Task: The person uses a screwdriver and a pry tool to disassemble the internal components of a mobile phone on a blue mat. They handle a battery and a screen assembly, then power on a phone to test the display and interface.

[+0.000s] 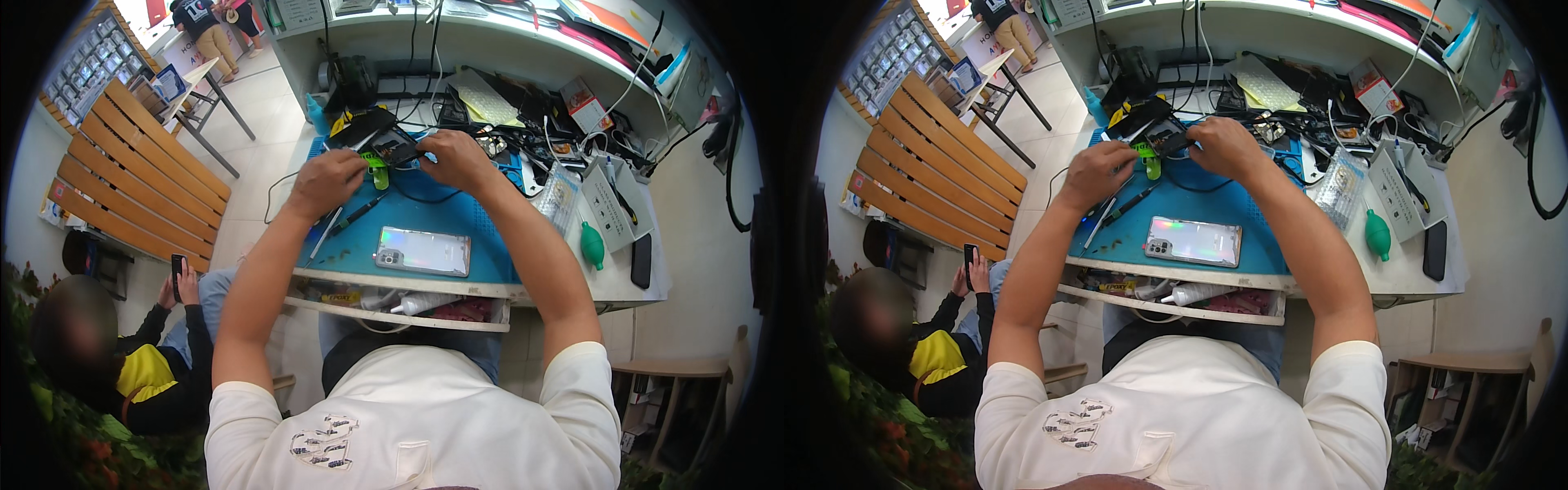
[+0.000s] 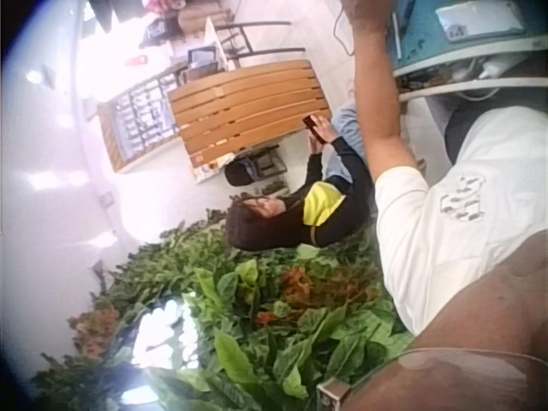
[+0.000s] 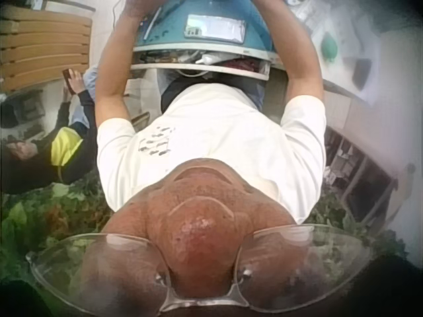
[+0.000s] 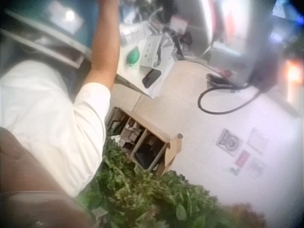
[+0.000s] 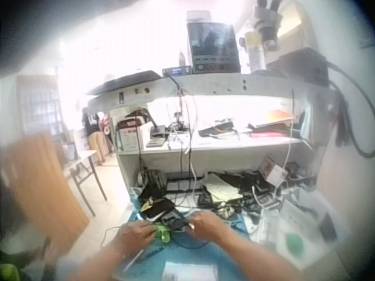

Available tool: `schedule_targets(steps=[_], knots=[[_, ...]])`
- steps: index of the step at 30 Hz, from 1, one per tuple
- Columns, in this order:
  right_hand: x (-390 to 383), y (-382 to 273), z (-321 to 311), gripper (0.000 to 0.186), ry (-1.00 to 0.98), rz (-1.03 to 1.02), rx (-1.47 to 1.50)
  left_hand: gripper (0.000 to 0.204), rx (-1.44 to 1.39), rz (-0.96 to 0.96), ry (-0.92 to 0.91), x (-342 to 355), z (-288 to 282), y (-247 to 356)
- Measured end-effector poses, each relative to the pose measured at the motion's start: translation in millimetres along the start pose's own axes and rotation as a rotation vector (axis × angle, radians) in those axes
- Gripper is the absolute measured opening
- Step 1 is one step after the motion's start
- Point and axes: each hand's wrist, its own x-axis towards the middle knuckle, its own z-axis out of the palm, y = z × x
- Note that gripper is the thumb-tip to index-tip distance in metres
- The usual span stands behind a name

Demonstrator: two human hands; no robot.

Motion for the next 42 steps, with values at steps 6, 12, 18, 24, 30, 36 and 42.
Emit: schedule_targets(steps=[6, 12, 18, 24, 30, 36, 42], knots=[[1.4, 1.5, -6.0, 0.025, -0.006, 0.040, 0.019, 0.011, -0.015, -0.031, 0.020, 0.9, -10.6, -12.2], [-1.1, 4.9, -5.7, 0.025, -0.068, 0.050, -0.016, 0.011, -0.031, -0.121, -0.035, -2.4, -8.3, -11.2], [-12.3, -7.7, 1.5, 0.024, -0.127, 0.085, -0.194, 0.011, -0.048, -0.108, 0.000, -3.2, -8.4, -12.1], [6.7, -64.5, 24.6, 0.022, -0.052, -0.059, -0.089, 0.009, -0.076, -0.157, -0.012, -6.4, -6.3, -13.5], [12.1, -56.7, 49.7, 0.017, -0.008, -0.118, -0.071, 0.009, -0.137, -0.188, -0.076, -12.3, -11.4, -20.0], [12.5, -43.1, 48.8, 0.015, -0.063, -0.073, -0.139, 0.009, -0.125, -0.164, -0.075, -7.3, -13.8, -20.8], [28.9, -49.3, 55.8, 0.021, -0.119, 0.011, -0.160, 0.009, -0.104, -0.168, -0.075, -1.5, -13.2, -21.1]])
